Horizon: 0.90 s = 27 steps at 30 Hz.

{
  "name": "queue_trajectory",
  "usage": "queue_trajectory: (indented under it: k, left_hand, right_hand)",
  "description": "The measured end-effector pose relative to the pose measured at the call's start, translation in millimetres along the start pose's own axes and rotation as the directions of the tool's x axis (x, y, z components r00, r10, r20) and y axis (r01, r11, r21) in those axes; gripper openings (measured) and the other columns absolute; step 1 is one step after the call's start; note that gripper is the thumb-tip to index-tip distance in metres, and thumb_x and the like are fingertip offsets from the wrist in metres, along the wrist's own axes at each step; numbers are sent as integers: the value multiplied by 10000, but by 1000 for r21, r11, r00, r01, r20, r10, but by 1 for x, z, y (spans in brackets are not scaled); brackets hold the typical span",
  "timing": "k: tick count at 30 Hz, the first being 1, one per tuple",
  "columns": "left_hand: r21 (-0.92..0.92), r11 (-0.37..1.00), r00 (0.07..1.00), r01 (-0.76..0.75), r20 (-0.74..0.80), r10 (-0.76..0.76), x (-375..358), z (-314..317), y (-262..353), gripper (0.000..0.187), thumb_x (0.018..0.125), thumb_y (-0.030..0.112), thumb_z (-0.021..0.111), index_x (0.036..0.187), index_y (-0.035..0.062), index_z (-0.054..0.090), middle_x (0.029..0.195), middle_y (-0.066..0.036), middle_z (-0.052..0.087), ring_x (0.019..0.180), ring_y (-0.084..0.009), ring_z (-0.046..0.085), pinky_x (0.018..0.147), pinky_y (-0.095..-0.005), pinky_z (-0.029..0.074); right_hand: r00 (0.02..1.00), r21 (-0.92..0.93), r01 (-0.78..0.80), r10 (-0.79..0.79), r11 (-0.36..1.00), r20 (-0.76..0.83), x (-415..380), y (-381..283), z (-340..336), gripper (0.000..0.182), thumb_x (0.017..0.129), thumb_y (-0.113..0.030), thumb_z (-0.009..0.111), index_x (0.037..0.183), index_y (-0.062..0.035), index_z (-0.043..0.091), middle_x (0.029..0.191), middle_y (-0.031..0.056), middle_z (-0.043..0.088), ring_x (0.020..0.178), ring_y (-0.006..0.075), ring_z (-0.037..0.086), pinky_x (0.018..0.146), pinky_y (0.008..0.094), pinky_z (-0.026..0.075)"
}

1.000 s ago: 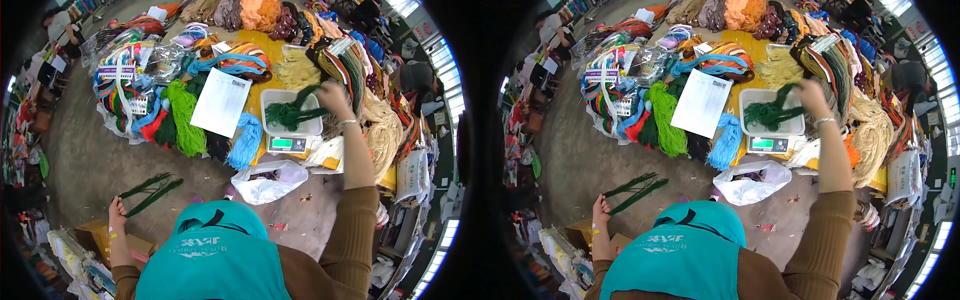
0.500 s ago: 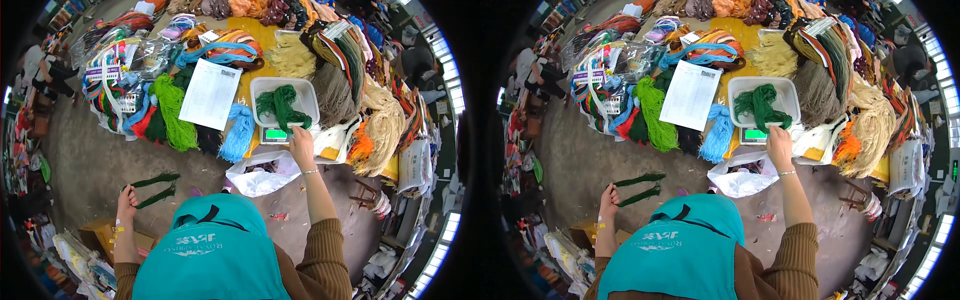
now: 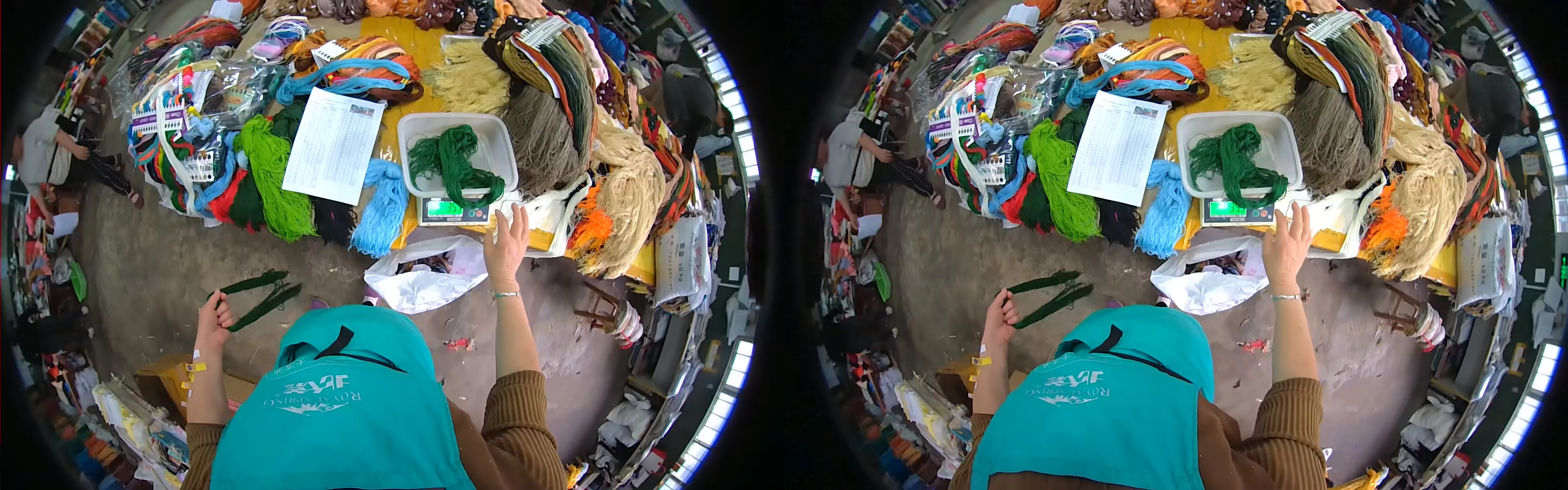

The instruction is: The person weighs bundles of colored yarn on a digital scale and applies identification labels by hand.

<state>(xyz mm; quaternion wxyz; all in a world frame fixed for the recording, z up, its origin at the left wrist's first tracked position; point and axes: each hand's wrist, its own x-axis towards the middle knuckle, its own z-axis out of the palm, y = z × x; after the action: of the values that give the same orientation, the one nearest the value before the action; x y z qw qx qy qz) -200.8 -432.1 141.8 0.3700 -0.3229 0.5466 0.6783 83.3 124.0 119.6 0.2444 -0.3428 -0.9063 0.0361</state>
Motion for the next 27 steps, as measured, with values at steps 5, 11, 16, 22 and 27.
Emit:
queue_trajectory:
  k: [5,11,16,22,27]
  left_hand:
    - [-20,1000,999,13,47,-12,-7,21,-3,226,1001,278,532,843,119,556,546,58,284,440,-66,221,407,-227,196]
    - [-59,998,993,22,117,-14,-16,45,-1,217,995,278,545,840,126,557,547,64,286,438,-61,230,403,-223,199]
    - [-122,992,954,34,300,5,-39,85,1,224,983,279,573,821,125,552,548,71,297,438,-45,242,400,-211,198]
    - [116,993,715,-2,695,-80,-62,196,-9,304,1003,221,506,1234,33,567,526,86,290,423,-21,242,403,-198,204]
    - [320,921,657,-222,747,-101,-65,315,-40,373,969,251,566,1264,23,588,634,61,466,516,-29,352,484,-204,288]
  right_hand:
    - [992,-44,105,-102,993,69,16,4,19,430,779,-125,697,1200,-97,616,1470,130,405,1388,361,335,1093,482,309]
    - [973,-63,187,-176,980,151,34,1,47,307,728,-72,663,1033,-93,648,1467,122,418,1411,325,306,1122,515,271]
    - [965,-17,206,-200,978,170,53,-9,34,108,718,-72,649,825,-62,636,1386,119,492,1394,324,320,1134,539,235]
    - [735,736,-677,-55,6,676,85,-59,-36,200,938,-159,548,890,21,620,769,127,657,701,239,634,776,404,545]
    - [578,452,-801,-313,-392,754,78,-118,-69,344,990,-187,486,1194,81,558,1111,218,656,966,295,675,845,415,571]
